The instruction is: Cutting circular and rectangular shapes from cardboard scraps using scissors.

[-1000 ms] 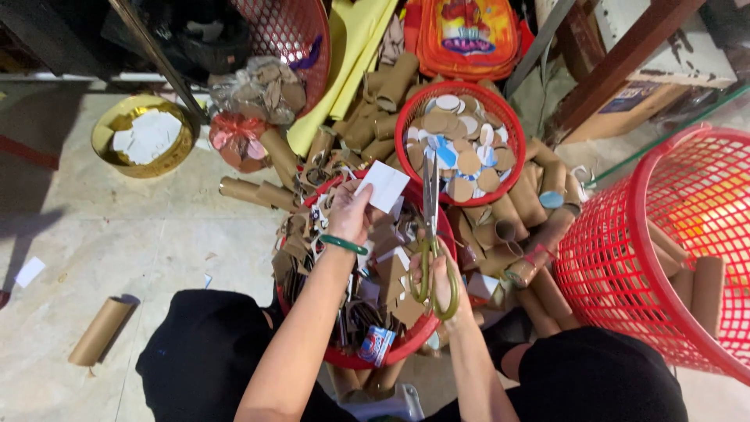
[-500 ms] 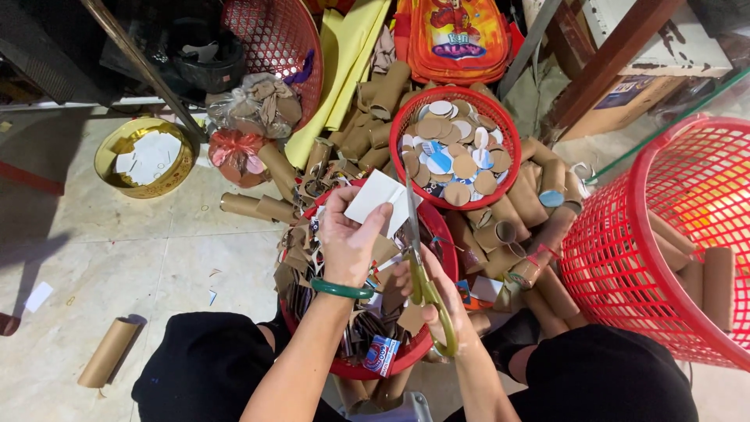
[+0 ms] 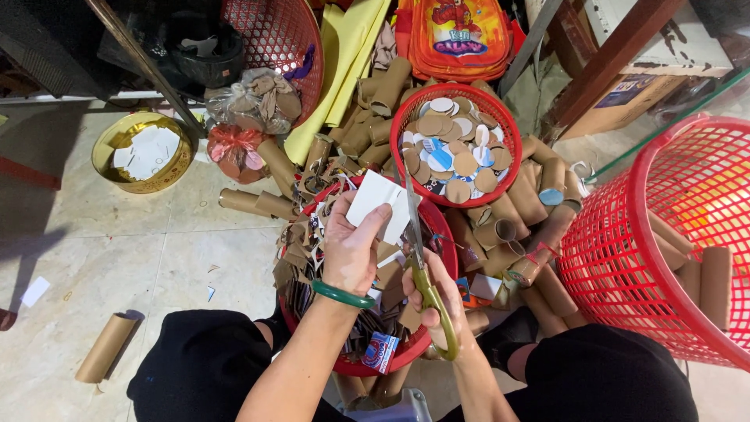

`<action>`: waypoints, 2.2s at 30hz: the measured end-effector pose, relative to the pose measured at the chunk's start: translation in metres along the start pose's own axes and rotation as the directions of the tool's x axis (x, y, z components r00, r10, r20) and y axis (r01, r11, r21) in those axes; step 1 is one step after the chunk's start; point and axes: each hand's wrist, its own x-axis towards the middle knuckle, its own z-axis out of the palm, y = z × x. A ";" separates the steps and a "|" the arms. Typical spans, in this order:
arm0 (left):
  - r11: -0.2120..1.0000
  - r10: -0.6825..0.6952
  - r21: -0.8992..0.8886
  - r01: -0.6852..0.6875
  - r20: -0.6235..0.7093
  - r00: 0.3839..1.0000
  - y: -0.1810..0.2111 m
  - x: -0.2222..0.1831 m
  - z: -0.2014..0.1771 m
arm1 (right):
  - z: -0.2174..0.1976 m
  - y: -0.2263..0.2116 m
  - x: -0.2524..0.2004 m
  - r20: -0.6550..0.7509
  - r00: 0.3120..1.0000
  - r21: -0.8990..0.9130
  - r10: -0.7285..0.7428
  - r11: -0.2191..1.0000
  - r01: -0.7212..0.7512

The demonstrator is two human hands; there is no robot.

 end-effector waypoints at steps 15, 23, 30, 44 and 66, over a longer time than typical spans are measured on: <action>0.721 0.042 0.666 -0.189 0.230 0.972 0.037 -0.001 0.003 | -0.002 -0.015 -0.003 0.085 0.996 0.110 0.032 0.993 -0.042; 0.748 0.061 0.632 -0.201 0.236 0.970 0.050 0.003 -0.002 | -0.015 -0.008 0.002 0.100 0.993 0.107 0.063 0.992 -0.073; 0.657 -0.095 0.741 -0.138 0.263 0.960 0.064 0.002 0.004 | -0.009 -0.021 0.002 0.100 0.991 0.086 0.085 0.992 -0.094; 0.445 -0.097 0.826 -0.346 0.428 0.898 0.084 0.014 -0.008 | -0.027 -0.019 0.007 0.155 0.986 -0.117 0.063 0.992 -0.045; 0.685 -0.145 0.722 -0.099 0.268 0.953 0.051 0.022 -0.014 | -0.036 0.001 0.012 0.135 0.971 0.030 0.195 0.979 -0.201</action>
